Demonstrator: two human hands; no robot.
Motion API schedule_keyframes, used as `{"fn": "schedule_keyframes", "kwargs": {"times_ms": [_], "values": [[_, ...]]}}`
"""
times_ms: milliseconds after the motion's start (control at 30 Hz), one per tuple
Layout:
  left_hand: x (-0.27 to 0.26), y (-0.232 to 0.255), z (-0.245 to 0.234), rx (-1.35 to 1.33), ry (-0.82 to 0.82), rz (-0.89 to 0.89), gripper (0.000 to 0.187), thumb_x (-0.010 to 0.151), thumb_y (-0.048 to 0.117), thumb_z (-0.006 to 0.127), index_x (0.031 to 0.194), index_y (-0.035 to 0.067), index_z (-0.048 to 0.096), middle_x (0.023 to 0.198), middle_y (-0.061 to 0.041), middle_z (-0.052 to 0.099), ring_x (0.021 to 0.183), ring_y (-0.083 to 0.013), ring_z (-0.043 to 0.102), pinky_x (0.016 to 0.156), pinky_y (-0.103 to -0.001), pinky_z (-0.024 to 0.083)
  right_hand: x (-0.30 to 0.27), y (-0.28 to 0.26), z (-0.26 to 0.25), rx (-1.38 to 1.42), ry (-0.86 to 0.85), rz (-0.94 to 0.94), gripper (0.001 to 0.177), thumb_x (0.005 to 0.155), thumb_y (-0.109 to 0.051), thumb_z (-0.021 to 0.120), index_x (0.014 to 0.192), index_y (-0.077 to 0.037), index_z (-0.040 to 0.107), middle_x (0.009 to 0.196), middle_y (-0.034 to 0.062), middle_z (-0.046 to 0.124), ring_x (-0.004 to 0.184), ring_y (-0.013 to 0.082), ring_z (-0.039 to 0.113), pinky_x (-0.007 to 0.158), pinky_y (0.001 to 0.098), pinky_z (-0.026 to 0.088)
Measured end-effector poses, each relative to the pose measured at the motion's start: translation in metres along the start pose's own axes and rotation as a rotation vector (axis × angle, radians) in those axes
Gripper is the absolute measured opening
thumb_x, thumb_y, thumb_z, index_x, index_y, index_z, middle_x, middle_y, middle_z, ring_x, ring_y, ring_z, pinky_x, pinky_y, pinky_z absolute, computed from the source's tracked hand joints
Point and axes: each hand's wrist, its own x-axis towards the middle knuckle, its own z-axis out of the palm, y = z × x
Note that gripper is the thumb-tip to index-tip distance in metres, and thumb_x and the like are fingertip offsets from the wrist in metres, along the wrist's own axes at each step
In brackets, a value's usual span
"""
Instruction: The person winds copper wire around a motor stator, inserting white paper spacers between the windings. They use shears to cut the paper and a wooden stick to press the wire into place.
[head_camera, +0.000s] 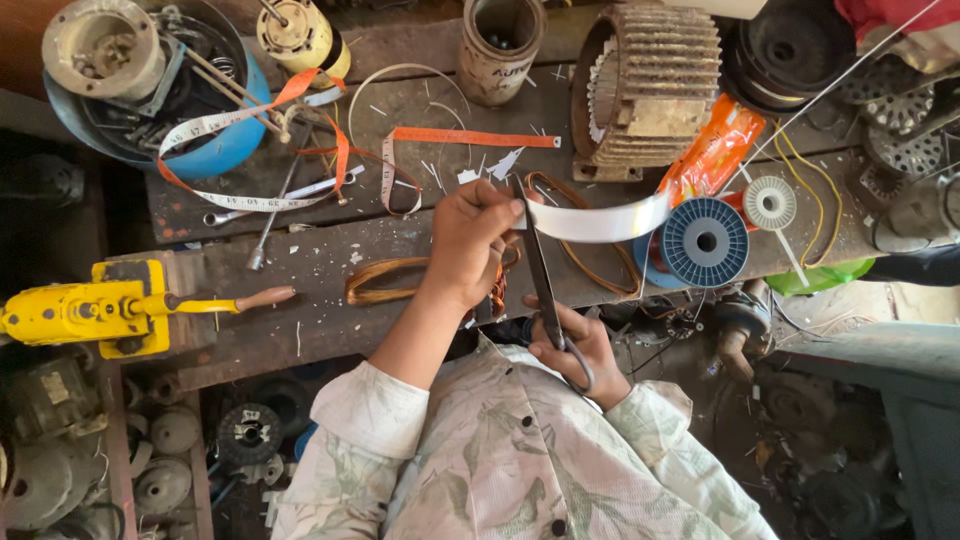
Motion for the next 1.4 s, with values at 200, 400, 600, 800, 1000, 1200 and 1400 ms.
{"fn": "schedule_keyframes", "kwargs": {"times_ms": [200, 400, 600, 800, 1000, 1200, 1400], "values": [[0.013, 0.025, 0.011, -0.108, 0.025, 0.189, 0.011, 0.094, 0.001, 0.076, 0.102, 0.002, 0.069, 0.104, -0.01, 0.073, 0.09, -0.0154, 0.069, 0.081, -0.029, 0.056, -0.011, -0.002, -0.006, 0.215, -0.059, 0.012, 0.072, 0.083, -0.006, 0.078, 0.146, 0.012, 0.049, 0.089, 0.0021, 0.055, 0.082, 0.0129, 0.055, 0.079, 0.0281, 0.046], [0.01, 0.034, 0.04, 0.17, 0.191, 0.337, 0.024, 0.091, -0.001, 0.074, 0.114, 0.002, 0.067, 0.117, -0.01, 0.071, 0.102, -0.0149, 0.068, 0.092, -0.03, 0.057, 0.0, -0.01, -0.004, 0.269, -0.02, -0.095, 0.074, 0.087, -0.01, 0.075, 0.149, 0.01, 0.042, 0.095, 0.0048, 0.054, 0.09, 0.016, 0.056, 0.083, 0.0302, 0.048], [-0.004, 0.004, 0.045, 0.283, 0.19, 0.233, 0.02, 0.093, 0.004, 0.075, 0.111, -0.003, 0.073, 0.114, -0.008, 0.075, 0.1, -0.012, 0.07, 0.089, -0.025, 0.057, 0.008, -0.007, -0.005, 0.291, 0.011, -0.136, 0.075, 0.088, -0.011, 0.076, 0.152, 0.008, 0.041, 0.097, 0.0048, 0.053, 0.089, 0.0155, 0.055, 0.081, 0.0289, 0.047], [-0.009, 0.0, 0.045, 0.429, 0.221, 0.221, 0.018, 0.091, 0.006, 0.078, 0.108, -0.002, 0.077, 0.094, -0.004, 0.076, 0.083, -0.0072, 0.066, 0.072, -0.022, 0.051, 0.013, -0.008, -0.009, 0.26, 0.019, -0.127, 0.075, 0.088, -0.013, 0.076, 0.152, 0.008, 0.041, 0.097, 0.0047, 0.054, 0.089, 0.0144, 0.055, 0.08, 0.0277, 0.047], [-0.015, 0.008, 0.052, 0.453, 0.293, 0.126, 0.02, 0.091, 0.01, 0.08, 0.108, -0.001, 0.079, 0.084, -0.003, 0.073, 0.071, -0.0067, 0.062, 0.054, -0.02, 0.042, 0.013, -0.012, -0.009, 0.184, 0.025, -0.118, 0.075, 0.088, -0.015, 0.077, 0.152, 0.008, 0.043, 0.097, 0.0044, 0.055, 0.091, 0.0136, 0.056, 0.082, 0.0269, 0.047], [-0.018, 0.007, 0.057, 0.399, 0.305, 0.085, 0.02, 0.091, 0.012, 0.078, 0.107, 0.0, 0.078, 0.085, -0.006, 0.078, 0.071, -0.0092, 0.071, 0.055, -0.021, 0.048, 0.012, -0.013, -0.011, 0.15, 0.012, -0.096, 0.077, 0.088, -0.017, 0.076, 0.153, 0.008, 0.041, 0.097, 0.0033, 0.055, 0.091, 0.0129, 0.055, 0.083, 0.0265, 0.046], [-0.017, 0.002, 0.055, 0.407, 0.351, 0.093, 0.021, 0.09, 0.013, 0.078, 0.106, -0.001, 0.078, 0.085, -0.006, 0.078, 0.071, -0.0095, 0.072, 0.054, -0.02, 0.047, 0.014, -0.012, -0.014, 0.1, -0.015, -0.092, 0.077, 0.088, -0.017, 0.076, 0.151, 0.009, 0.043, 0.094, 0.0021, 0.054, 0.089, 0.0123, 0.054, 0.082, 0.0265, 0.045]]}}
